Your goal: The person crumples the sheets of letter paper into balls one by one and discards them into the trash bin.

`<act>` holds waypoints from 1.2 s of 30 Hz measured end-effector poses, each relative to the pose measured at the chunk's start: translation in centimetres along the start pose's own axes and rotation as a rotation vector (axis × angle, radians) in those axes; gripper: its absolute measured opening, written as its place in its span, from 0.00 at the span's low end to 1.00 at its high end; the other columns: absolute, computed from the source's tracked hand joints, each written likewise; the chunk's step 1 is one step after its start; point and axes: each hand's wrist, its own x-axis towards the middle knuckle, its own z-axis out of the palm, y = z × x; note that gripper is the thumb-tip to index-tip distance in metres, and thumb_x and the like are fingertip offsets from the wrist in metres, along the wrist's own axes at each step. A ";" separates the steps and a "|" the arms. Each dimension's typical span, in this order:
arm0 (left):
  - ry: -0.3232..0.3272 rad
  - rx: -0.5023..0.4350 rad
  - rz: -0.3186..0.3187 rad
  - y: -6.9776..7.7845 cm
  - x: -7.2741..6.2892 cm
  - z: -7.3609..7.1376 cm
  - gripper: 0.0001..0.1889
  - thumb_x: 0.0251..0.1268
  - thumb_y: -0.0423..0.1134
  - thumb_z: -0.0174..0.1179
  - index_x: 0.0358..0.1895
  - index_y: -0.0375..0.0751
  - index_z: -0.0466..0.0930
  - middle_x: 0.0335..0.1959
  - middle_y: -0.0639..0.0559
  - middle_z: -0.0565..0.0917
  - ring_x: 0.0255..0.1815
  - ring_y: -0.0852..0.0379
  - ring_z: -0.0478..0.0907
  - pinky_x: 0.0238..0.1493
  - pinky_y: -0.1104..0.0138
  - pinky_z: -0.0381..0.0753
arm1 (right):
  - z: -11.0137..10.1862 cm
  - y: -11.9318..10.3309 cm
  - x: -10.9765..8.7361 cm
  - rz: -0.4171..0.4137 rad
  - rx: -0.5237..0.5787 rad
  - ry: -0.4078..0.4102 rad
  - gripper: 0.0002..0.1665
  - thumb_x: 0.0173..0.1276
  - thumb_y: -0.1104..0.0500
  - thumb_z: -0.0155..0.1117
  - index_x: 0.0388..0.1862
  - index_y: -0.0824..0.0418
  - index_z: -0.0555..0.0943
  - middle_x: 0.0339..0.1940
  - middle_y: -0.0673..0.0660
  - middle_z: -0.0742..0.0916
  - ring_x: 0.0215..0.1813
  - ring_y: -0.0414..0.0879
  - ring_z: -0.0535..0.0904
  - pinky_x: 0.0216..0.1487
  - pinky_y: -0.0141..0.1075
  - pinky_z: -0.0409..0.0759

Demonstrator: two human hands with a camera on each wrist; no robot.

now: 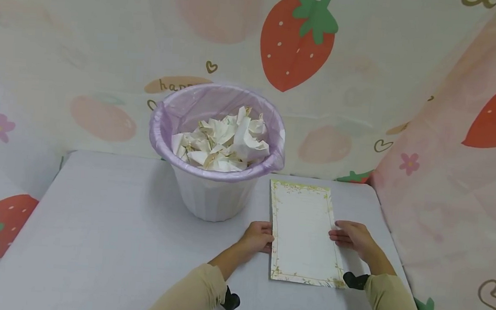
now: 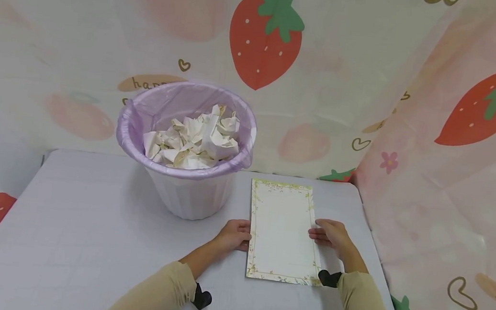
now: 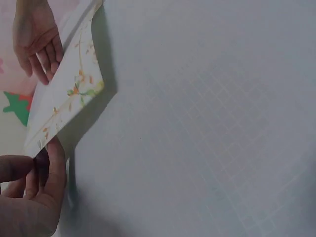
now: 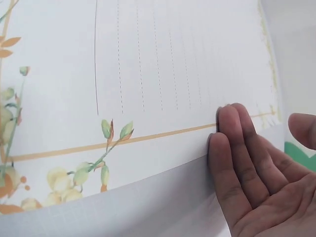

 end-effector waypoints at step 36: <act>0.024 0.032 0.037 1.9 -0.2 -1.0 0.27 0.70 0.22 0.51 0.72 0.31 0.64 0.50 0.33 0.83 0.36 0.48 0.86 0.31 0.59 0.86 | -1.4 -0.5 -0.4 -0.085 0.039 -0.047 0.35 0.78 0.56 0.56 0.74 0.74 0.60 0.46 0.51 0.88 0.42 0.40 0.86 0.46 0.36 0.84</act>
